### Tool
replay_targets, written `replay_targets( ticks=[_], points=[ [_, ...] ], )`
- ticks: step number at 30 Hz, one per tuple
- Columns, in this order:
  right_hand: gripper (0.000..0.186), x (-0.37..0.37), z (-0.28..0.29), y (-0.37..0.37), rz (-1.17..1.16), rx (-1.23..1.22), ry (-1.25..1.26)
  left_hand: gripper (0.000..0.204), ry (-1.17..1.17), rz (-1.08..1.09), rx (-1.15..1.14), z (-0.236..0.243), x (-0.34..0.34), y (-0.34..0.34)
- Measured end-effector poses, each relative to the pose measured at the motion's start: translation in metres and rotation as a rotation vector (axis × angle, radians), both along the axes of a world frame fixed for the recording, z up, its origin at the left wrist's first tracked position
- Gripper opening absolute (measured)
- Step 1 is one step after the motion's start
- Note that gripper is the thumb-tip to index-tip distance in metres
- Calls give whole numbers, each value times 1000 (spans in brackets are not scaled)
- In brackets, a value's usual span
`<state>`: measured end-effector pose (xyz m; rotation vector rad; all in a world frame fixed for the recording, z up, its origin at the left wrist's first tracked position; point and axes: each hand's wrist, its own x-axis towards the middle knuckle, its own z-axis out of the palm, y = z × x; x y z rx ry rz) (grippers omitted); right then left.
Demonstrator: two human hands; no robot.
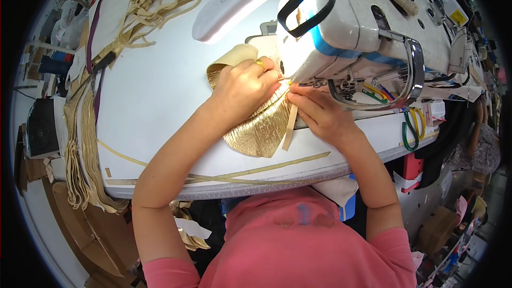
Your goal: Sewing pieces of gold-colored fabric together using an industrial sewing machine.
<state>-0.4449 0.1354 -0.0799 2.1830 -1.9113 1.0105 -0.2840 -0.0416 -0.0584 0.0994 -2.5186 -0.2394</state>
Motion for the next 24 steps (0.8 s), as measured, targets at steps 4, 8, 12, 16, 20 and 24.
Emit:
replay_targets(
  ticks=[4,8,12,16,20,24],
  points=[
    [31,-1,1,-1,15,3,6,8,-39,56,-231,-4,-2,0],
    [31,-1,3,-1,18,41,-10,14,-37,109,-123,-8,0,5],
    [32,-1,-3,5,-62,184,-115,24,18,221,28,1,9,25],
    [32,-3,-7,8,-68,206,-182,38,37,112,-58,2,25,53],
    [30,-3,-6,5,25,41,-173,41,-28,-43,162,-12,23,51],
    [24,-2,-4,13,-247,93,-307,42,13,-111,128,-19,22,47]
  ],
)
